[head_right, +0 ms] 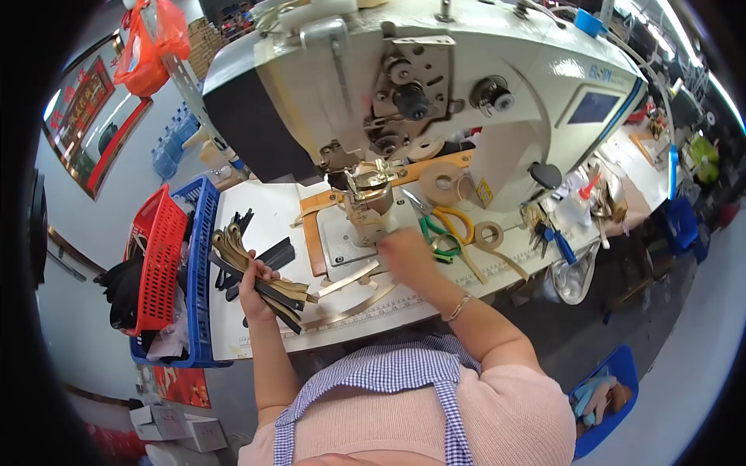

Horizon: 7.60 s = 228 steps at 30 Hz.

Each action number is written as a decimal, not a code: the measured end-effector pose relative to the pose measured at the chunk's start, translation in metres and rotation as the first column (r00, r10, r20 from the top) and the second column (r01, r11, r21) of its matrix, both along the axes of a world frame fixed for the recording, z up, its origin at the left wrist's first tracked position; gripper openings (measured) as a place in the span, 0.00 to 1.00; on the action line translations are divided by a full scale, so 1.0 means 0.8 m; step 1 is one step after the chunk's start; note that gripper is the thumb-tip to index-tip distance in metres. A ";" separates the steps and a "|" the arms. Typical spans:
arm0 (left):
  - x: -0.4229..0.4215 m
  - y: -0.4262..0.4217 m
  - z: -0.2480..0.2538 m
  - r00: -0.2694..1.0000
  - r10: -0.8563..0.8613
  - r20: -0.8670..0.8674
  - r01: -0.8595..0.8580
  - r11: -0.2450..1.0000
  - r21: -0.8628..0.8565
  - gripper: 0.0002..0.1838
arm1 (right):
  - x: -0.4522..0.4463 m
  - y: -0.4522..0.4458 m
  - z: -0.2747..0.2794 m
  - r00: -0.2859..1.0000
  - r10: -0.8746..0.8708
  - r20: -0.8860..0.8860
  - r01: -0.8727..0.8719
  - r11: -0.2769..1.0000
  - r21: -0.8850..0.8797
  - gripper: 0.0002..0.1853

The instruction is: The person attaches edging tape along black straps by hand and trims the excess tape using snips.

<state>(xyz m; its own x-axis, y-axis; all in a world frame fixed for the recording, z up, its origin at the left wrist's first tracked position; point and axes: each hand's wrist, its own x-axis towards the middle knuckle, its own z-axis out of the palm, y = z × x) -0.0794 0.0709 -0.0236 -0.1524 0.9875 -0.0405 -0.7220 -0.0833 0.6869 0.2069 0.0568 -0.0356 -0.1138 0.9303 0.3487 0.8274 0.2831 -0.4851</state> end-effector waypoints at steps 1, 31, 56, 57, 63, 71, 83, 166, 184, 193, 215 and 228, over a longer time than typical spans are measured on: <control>-0.003 -0.001 -0.003 0.999 -0.033 0.027 0.034 0.999 -0.020 0.13 | 0.020 0.003 -0.003 0.990 -0.141 0.032 0.136 0.985 0.107 0.07; 0.003 -0.035 0.013 0.865 -0.349 -0.360 0.386 0.922 0.035 0.09 | -0.038 -0.023 0.027 -0.463 0.000 -0.887 -0.853 0.273 0.445 0.20; 0.039 -0.050 0.002 0.027 -0.135 -0.990 0.413 0.904 -0.112 0.17 | -0.080 -0.008 0.075 0.618 0.744 -0.255 -0.756 0.651 0.069 0.56; 0.038 -0.045 0.001 0.061 -0.128 -0.990 0.424 0.901 -0.090 0.17 | -0.087 -0.026 0.083 0.602 0.784 -0.152 -0.783 0.616 0.081 0.52; -0.010 -0.021 0.028 0.819 -0.520 -0.242 0.441 0.841 -0.314 0.08 | -0.063 -0.019 0.086 0.169 0.738 -0.653 -0.927 0.344 0.149 0.09; 0.043 -0.022 -0.018 -0.102 0.215 -0.971 0.123 0.972 0.202 0.41 | -0.114 -0.023 0.094 0.355 0.727 -0.588 -0.722 0.612 0.321 0.09; -0.009 -0.023 0.012 0.845 -0.160 -0.510 0.073 0.980 -0.185 0.11 | -0.115 0.012 0.042 -0.365 0.127 -0.922 -0.754 0.540 0.373 0.13; 0.149 -0.029 -0.021 -0.039 0.426 -0.904 0.537 0.772 0.340 0.12 | 0.059 -0.069 0.024 0.138 -0.163 -0.977 -0.335 0.921 -0.201 0.14; 0.005 -0.086 -0.031 -0.409 0.357 -0.840 0.318 0.918 0.235 0.09 | 0.024 -0.046 0.056 0.496 -0.126 -0.859 -0.478 0.787 -0.391 0.20; 0.126 -0.070 -0.022 0.857 -0.231 -0.460 0.305 0.948 0.090 0.22 | -0.050 -0.036 0.021 0.318 -0.237 -0.918 -0.668 0.631 -0.394 0.16; 0.120 -0.060 -0.013 0.928 -0.371 0.031 0.370 0.910 -0.189 0.18 | 0.219 -0.010 -0.023 0.897 -0.436 -0.070 0.442 0.884 0.155 0.08; 0.115 -0.054 -0.033 0.944 -0.278 -0.178 0.231 0.942 -0.243 0.09 | 0.230 -0.018 -0.019 0.903 -0.375 0.211 0.352 0.926 0.137 0.05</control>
